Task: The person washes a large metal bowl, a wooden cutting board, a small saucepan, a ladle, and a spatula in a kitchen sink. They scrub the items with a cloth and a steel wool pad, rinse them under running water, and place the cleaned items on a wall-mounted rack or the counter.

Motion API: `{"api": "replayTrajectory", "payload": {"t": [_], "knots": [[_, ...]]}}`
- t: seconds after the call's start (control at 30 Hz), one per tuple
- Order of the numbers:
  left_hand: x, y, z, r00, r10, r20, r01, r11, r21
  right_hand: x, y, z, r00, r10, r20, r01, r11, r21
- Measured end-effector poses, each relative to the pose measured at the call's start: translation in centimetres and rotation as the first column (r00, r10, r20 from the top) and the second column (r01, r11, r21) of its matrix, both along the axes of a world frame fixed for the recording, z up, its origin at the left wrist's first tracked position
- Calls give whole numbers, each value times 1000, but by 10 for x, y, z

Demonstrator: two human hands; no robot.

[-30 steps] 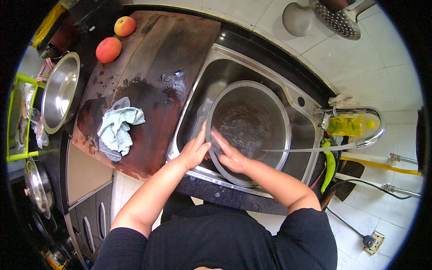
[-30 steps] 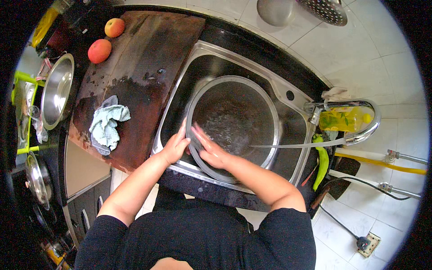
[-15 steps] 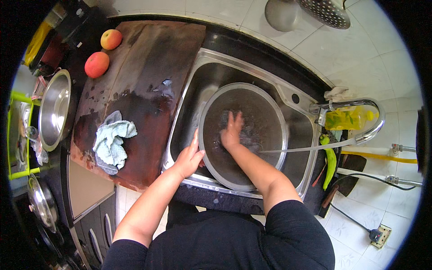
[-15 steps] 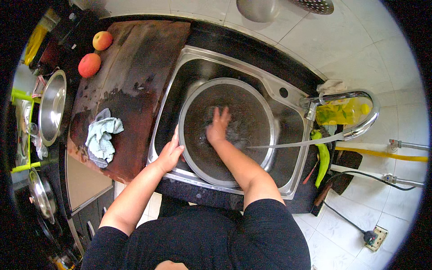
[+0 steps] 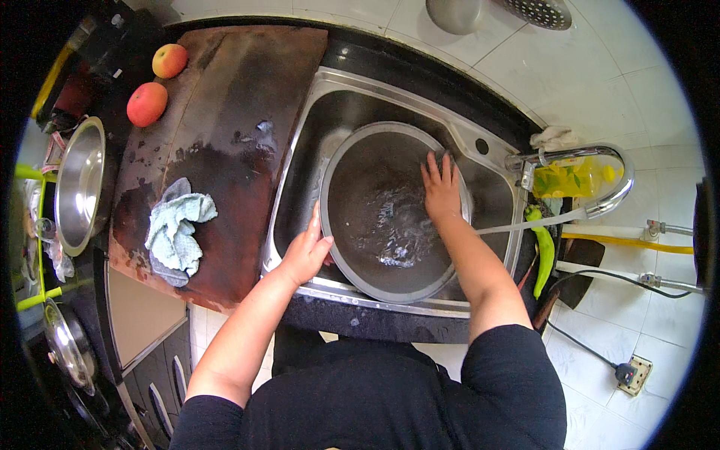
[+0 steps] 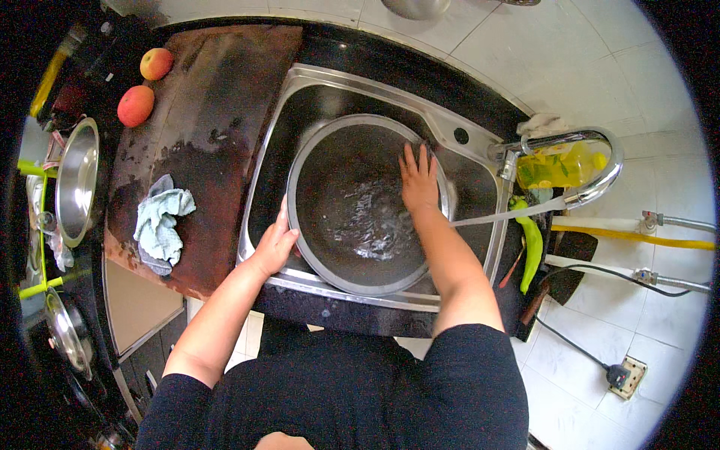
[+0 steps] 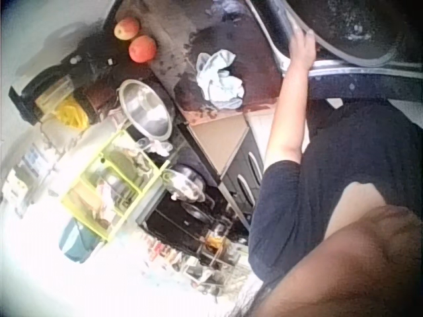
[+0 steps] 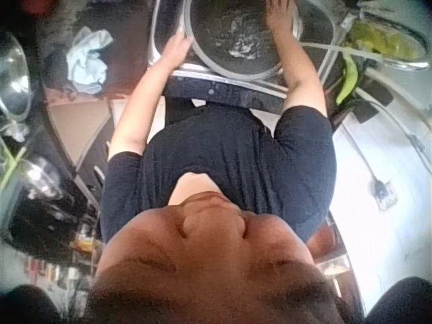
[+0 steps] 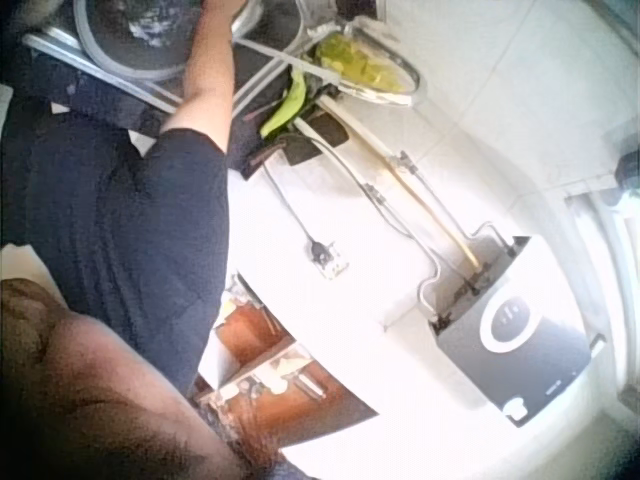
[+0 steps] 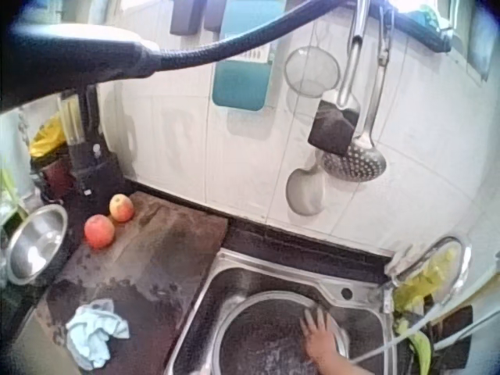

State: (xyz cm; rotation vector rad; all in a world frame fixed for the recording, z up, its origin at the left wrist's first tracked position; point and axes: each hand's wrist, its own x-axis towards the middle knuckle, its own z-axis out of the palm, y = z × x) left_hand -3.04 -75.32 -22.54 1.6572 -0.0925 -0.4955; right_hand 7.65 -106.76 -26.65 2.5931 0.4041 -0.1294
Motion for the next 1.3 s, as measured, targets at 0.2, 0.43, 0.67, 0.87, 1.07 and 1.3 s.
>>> {"api": "replayTrajectory", "payload": {"t": [0.2, 0.43, 0.67, 0.87, 1.07, 1.3], "knots": [[0, 0, -1, 1000, -14, -9, 14, 1000, -10, -102, 29, -8, 667, 12, -745, 100, 989, 106], [0, 2, 3, 999, -32, 38, 29, 996, 89, -44, 78, -79, 853, 430, -296, 25, 533, 846], [1, 1, 4, 1000, -1, -23, 1, 1000, -9, -14, -10, -29, 945, 217, -246, -159, 960, 232], [0, -1, -6, 999, 9, -36, -14, 990, -138, -110, 29, 1, 602, -60, -797, 236, 966, 106], [-1, 1, -11, 999, 27, -35, -32, 988, -149, -59, 164, 51, 185, 661, -727, 928, -362, -93], [2, 2, -27, 998, 56, -35, -63, 967, -249, -87, 199, 70, 859, 10, -512, 499, -241, 832]]}}
